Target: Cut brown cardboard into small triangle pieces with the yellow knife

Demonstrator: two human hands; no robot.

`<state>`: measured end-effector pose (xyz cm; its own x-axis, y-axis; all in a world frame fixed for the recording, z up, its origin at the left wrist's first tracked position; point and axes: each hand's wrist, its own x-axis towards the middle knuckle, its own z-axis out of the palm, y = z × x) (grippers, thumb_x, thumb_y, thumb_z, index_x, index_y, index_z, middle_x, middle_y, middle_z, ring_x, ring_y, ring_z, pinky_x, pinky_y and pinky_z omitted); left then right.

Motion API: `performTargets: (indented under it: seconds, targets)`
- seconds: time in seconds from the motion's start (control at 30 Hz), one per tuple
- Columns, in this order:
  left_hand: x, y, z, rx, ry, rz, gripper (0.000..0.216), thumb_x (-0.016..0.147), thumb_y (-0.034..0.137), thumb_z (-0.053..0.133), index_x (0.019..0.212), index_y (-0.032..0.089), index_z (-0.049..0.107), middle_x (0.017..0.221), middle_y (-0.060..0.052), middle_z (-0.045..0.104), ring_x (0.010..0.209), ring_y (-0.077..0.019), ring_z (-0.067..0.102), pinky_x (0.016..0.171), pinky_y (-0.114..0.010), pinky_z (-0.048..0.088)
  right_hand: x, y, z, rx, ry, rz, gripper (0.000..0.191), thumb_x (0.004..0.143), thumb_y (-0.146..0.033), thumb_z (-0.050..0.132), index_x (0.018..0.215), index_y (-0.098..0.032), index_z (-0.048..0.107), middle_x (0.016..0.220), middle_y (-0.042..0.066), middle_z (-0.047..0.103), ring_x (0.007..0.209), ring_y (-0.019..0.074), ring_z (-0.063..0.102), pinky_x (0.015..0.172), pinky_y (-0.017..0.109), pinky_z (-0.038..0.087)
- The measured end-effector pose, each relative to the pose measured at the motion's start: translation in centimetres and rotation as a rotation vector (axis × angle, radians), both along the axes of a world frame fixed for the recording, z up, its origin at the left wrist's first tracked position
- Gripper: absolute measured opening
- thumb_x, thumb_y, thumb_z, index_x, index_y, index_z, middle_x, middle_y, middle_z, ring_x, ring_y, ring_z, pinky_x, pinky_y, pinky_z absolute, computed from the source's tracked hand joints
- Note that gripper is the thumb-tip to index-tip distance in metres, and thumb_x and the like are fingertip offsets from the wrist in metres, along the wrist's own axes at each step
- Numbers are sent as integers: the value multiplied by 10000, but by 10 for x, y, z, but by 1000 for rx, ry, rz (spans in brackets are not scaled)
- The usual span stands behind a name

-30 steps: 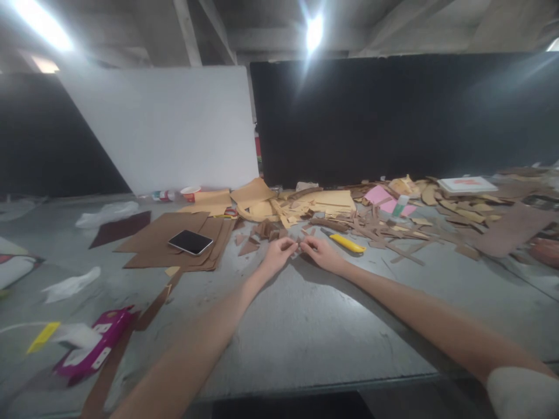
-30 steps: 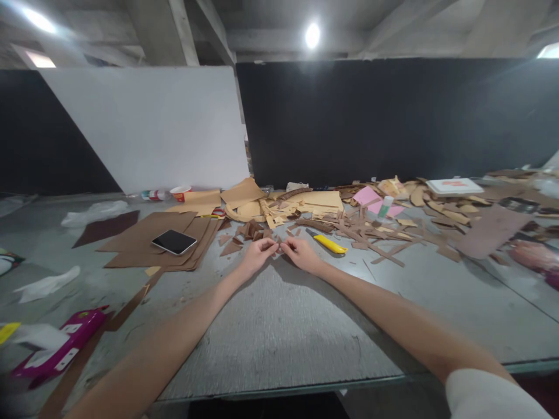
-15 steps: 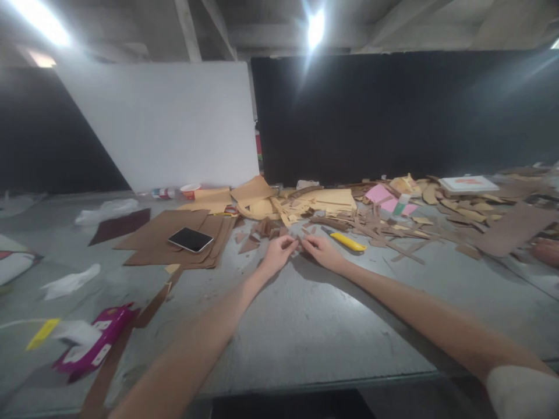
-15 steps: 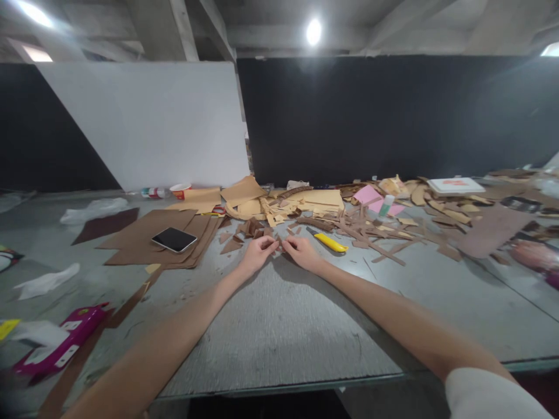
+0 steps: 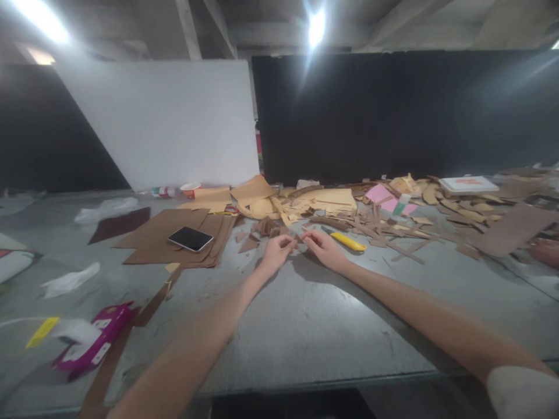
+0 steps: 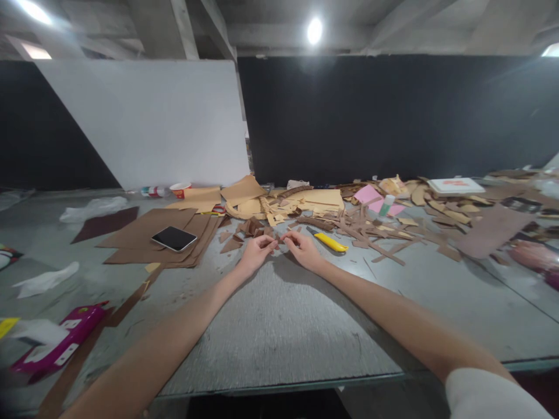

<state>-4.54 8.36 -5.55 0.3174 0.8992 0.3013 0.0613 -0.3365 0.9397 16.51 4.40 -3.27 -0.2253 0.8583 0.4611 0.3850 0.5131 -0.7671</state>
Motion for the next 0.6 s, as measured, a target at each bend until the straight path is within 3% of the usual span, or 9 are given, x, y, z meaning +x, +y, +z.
performTargets:
  seconds: [0.17,0.37,0.53,0.6]
  targets:
    - [1,-1,1,-1,13,-4,523,841,703,800,854,184,742,817,-84,781,712,-209,690,675,-303,505,-1,-1,1,0,17,2,314,1072,-482,527,1134,-218,685,814,12,661,722,197,578,709,318,474]
    - [0,-3,3,-8,21,-15,488,834,665,820,858,180,770,819,-89,795,719,-215,703,685,-307,519,-1,0,0,-52,17,76,308,1067,-469,524,1096,-208,686,944,51,731,770,198,621,728,318,484]
    - [-1,4,1,-127,-69,-3,473,758,603,902,915,164,818,890,-111,826,703,-212,708,702,-322,538,0,0,-1,-93,-28,98,355,1050,-402,514,1240,-175,709,791,3,673,641,163,531,629,280,419]
    - [-2,8,1,-198,-157,14,461,744,561,921,962,164,835,946,-118,834,749,-216,727,750,-331,554,0,2,-2,-71,-72,103,392,1025,-343,513,1307,-166,718,820,12,707,644,161,536,633,276,429]
